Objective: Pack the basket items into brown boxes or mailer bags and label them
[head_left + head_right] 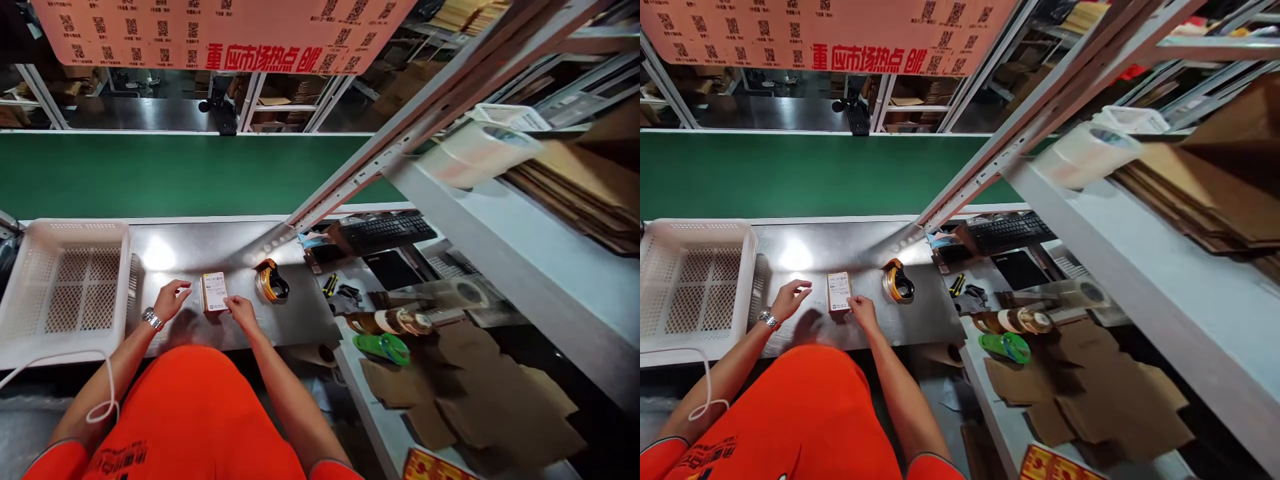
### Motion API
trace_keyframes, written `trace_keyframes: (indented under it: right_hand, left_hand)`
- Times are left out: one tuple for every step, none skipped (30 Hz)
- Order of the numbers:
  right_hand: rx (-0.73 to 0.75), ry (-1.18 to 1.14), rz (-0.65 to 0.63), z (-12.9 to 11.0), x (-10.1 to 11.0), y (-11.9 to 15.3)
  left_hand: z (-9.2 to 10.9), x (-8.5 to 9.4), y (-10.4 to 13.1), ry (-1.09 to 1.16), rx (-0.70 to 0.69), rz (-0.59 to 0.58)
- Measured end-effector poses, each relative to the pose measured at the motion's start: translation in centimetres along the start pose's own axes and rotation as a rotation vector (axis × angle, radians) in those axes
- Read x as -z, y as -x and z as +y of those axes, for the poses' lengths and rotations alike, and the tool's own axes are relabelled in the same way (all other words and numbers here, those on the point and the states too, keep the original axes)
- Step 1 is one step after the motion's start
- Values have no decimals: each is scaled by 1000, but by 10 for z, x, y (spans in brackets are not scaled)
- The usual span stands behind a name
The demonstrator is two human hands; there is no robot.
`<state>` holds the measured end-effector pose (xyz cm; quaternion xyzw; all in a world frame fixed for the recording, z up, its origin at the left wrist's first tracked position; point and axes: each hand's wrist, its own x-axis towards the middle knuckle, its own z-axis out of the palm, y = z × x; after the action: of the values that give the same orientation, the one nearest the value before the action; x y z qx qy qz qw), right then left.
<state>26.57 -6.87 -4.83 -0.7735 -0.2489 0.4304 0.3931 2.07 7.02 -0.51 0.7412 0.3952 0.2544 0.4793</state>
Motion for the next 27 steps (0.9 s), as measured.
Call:
trace_keyframes:
  right_hand:
    - [-2,22,13,0,-1,-3]
    - [-4,47,24,1,-2,-5]
    - [-4,74,31,2,-2,-7]
    - [-5,104,36,2,-2,-9]
    - [-6,137,40,2,-1,-10]
    - [-7,172,43,3,-1,-12]
    - [-8,209,47,2,0,-13]
    - [-8,247,50,2,0,-14]
    - [-7,286,52,1,0,-14]
    - [-7,323,53,0,0,-15]
    - [-8,359,51,-1,0,-15]
    - [-9,393,48,-2,-1,-15]
    - [-13,425,45,-3,-1,-16]
    - [-19,455,41,-5,-2,-16]
    - [-24,482,38,-6,-2,-18]
    - [-30,506,35,-7,-2,-19]
    - [-36,525,31,-8,0,-21]
    - [-41,541,28,-8,2,-23]
    - [-44,558,29,-7,6,-25]
    - [-51,565,18,-5,11,-27]
    - [-73,538,-19,-2,16,-29]
    - [-106,478,-78,3,21,-30]
    - [-145,396,-148,9,26,-30]
    - [-183,302,-220,15,30,-28]
    - [-214,209,-281,22,32,-27]
    - [-232,133,-317,28,33,-24]
    - [-233,85,-325,35,33,-21]
  left_hand:
    - [-3,-6,0,-31,-26,-16]
    - [-6,-13,0,-63,-52,-33]
    - [-9,-20,-1,-96,-77,-49]
    - [-12,-27,-4,-130,-102,-66]
    - [-14,-35,-7,-164,-127,-85]
    - [-16,-44,-11,-198,-150,-106]
    - [-18,-52,-17,-232,-172,-131]
    - [-18,-61,-23,-268,-192,-160]
    - [-19,-69,-29,-307,-209,-194]
    - [-18,-78,-36,-351,-222,-233]
    - [-18,-86,-43,-400,-234,-273]
    - [-18,-94,-48,-453,-244,-313]
    - [-18,-101,-53,-506,-256,-351]
    - [-18,-106,-56,-557,-267,-386]
    - [-19,-111,-58,-603,-275,-418]
    - [-21,-115,-59,-642,-279,-445]
    - [-23,-118,-58,-675,-278,-464]
    - [-24,-120,-57,-701,-271,-476]
    - [-26,-120,-55,-719,-261,-481]
    - [-27,-120,-54,-729,-251,-481]
    - [-28,-120,-53,-734,-240,-484]
    - [-28,-120,-54,-734,-229,-488]
    - [-27,-120,-55,-731,-217,-494]
    - [-25,-120,-56,-727,-204,-503]
    - [-24,-121,-58,-723,-192,-508]
    - [-22,-122,-60,-722,-180,-506]
    - [-20,-124,-62,-726,-165,-499]
